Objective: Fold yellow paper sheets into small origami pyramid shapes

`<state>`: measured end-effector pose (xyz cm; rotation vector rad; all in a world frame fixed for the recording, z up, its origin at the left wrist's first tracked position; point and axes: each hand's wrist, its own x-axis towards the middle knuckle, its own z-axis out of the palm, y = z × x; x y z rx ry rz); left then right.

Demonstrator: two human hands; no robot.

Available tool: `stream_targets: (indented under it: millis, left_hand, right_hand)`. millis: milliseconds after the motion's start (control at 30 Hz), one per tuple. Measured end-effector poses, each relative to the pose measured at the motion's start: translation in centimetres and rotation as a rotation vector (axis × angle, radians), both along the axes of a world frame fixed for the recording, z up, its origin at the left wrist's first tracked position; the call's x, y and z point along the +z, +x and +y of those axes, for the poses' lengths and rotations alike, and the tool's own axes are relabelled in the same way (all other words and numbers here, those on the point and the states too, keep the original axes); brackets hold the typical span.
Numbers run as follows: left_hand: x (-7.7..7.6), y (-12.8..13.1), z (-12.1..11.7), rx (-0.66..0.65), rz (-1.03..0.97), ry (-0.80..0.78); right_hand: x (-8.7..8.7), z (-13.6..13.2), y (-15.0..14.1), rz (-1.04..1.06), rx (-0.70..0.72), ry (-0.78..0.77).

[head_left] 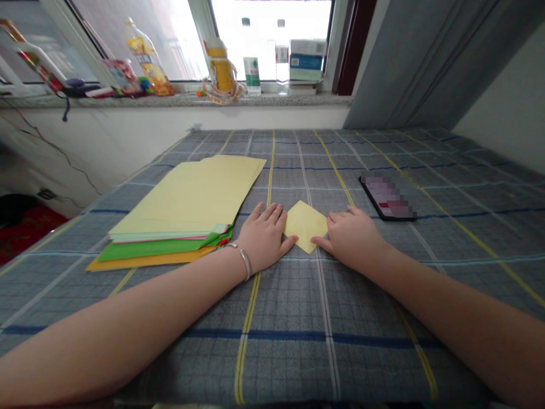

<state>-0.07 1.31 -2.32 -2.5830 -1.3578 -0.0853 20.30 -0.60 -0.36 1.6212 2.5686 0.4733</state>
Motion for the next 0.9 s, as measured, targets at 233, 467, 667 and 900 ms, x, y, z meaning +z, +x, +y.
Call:
stream_targets:
  millis: [233,467,667,900]
  left_hand:
    - [0.7,0.0,-0.7,-0.006,0.013,0.076]
    - [1.0,-0.1,-0.5,-0.047,-0.009,0.094]
    - [0.7,-0.8,0.1,-0.138,-0.078,0.026]
    - [-0.1,-1.6,1.2,-0.257,-0.150,-0.125]
  right_hand:
    - [0.2,-0.1,0.6,-0.029,-0.019,-0.024]
    - [1.0,0.4,1.8,0.009,-0.061,-0.051]
    - [0.5,1.7,3.4,0.212,0.067,-0.059]
    - [0.1,2.0,4.1,0.240,0.059,-0.008]
